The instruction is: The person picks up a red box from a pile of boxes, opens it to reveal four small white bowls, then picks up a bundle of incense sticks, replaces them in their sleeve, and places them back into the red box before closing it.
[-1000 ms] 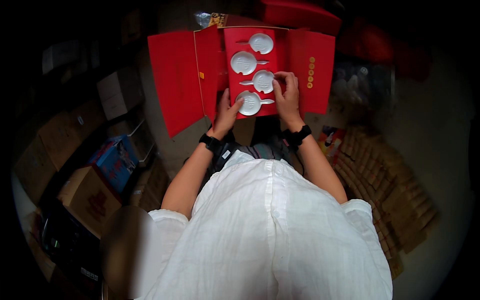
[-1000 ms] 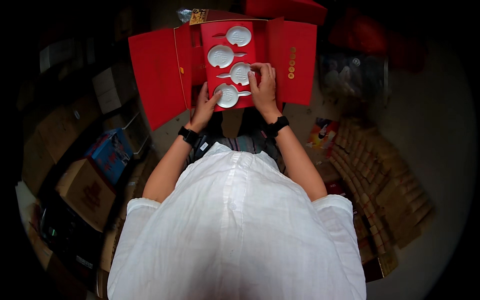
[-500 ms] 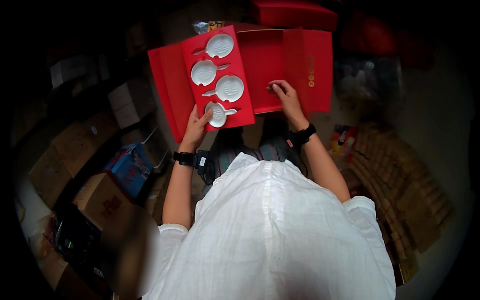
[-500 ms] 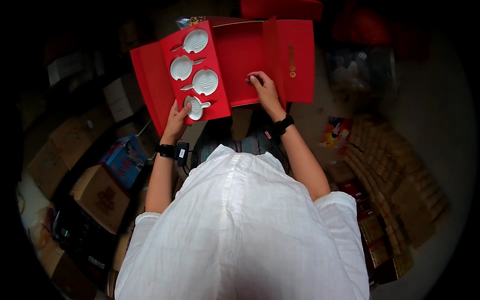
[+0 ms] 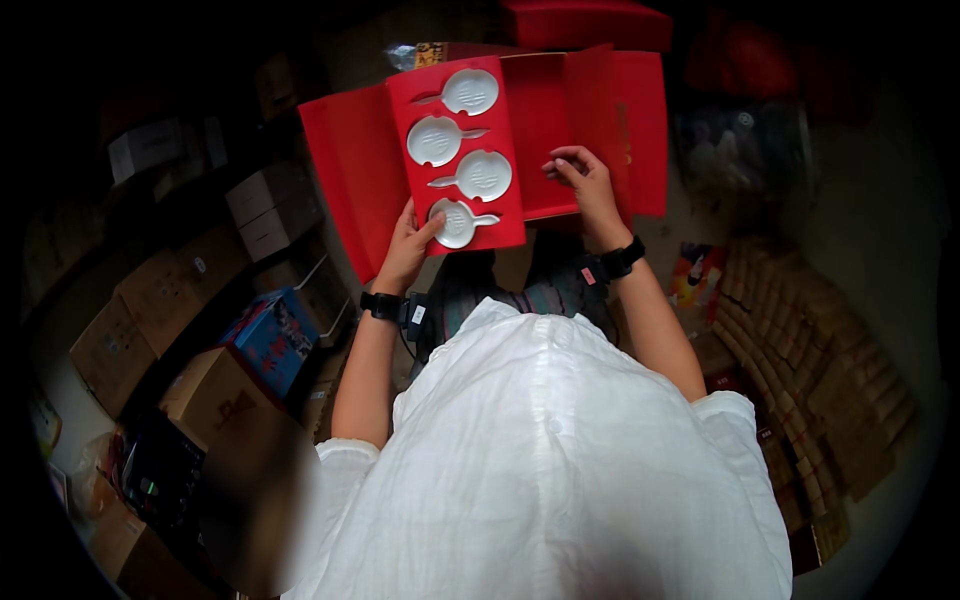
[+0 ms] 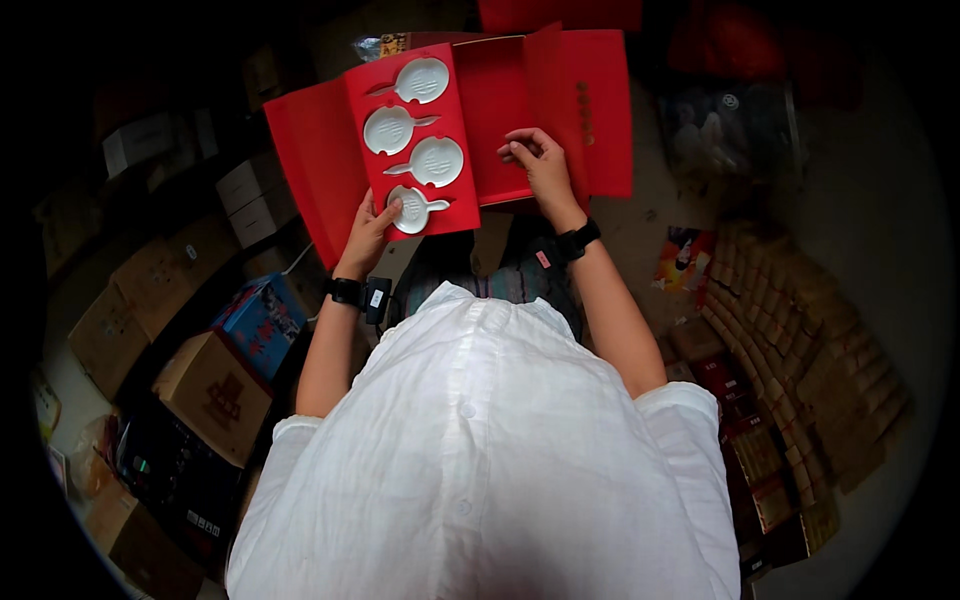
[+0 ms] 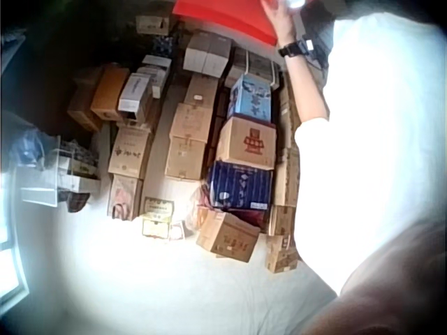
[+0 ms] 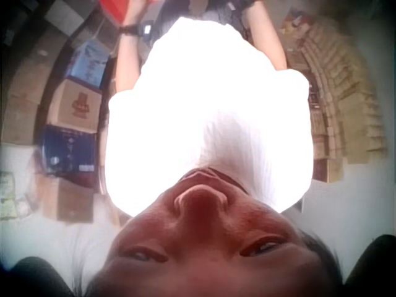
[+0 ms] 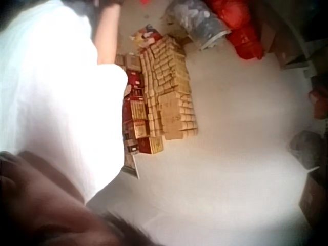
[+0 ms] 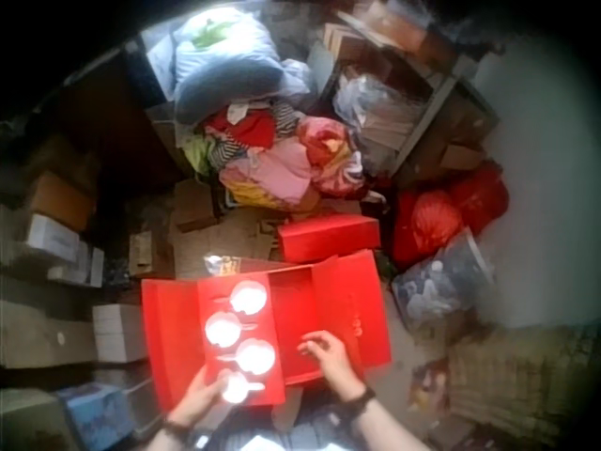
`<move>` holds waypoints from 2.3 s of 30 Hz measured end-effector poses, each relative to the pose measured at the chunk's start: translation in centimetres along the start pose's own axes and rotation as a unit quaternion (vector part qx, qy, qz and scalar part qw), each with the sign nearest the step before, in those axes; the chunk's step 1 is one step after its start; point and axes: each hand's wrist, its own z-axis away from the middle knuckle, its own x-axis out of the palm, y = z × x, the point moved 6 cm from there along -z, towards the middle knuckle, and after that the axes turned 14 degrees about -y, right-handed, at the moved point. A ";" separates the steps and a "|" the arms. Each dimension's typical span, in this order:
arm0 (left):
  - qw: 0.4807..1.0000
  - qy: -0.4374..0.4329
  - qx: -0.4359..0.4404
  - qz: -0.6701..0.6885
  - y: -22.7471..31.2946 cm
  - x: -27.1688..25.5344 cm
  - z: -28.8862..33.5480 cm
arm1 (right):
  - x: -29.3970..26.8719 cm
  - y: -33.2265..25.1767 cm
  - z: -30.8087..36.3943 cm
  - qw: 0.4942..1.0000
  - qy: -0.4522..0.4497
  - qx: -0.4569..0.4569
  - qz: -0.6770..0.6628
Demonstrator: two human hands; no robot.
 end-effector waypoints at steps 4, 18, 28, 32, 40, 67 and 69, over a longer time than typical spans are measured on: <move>1.000 -0.006 0.008 -0.016 -0.1 0.4 -0.8 | 0.7 -0.5 0.5 0.999 -0.020 -0.034 0.026; 0.999 0.011 0.024 -0.046 0.1 1.3 -1.7 | 6.3 0.1 2.6 0.947 -0.171 0.007 0.273; 0.996 0.031 0.029 -0.083 -0.9 1.0 -1.7 | 5.7 1.2 2.1 0.949 -0.129 -0.030 0.286; 0.994 0.043 0.031 -0.095 -1.1 0.6 -1.9 | 4.6 1.8 2.3 0.946 -0.129 -0.004 0.296; 0.995 0.054 0.025 -0.082 -1.1 1.3 -2.1 | -1.2 3.7 2.1 0.995 -0.097 0.015 -0.016; 0.997 0.045 0.035 -0.059 -1.8 2.1 -3.5 | -1.8 3.8 1.6 0.976 -0.141 0.066 -0.153; 0.997 0.052 0.029 -0.055 -1.7 1.6 -2.9 | 1.4 2.9 2.4 0.912 -0.229 0.123 -0.318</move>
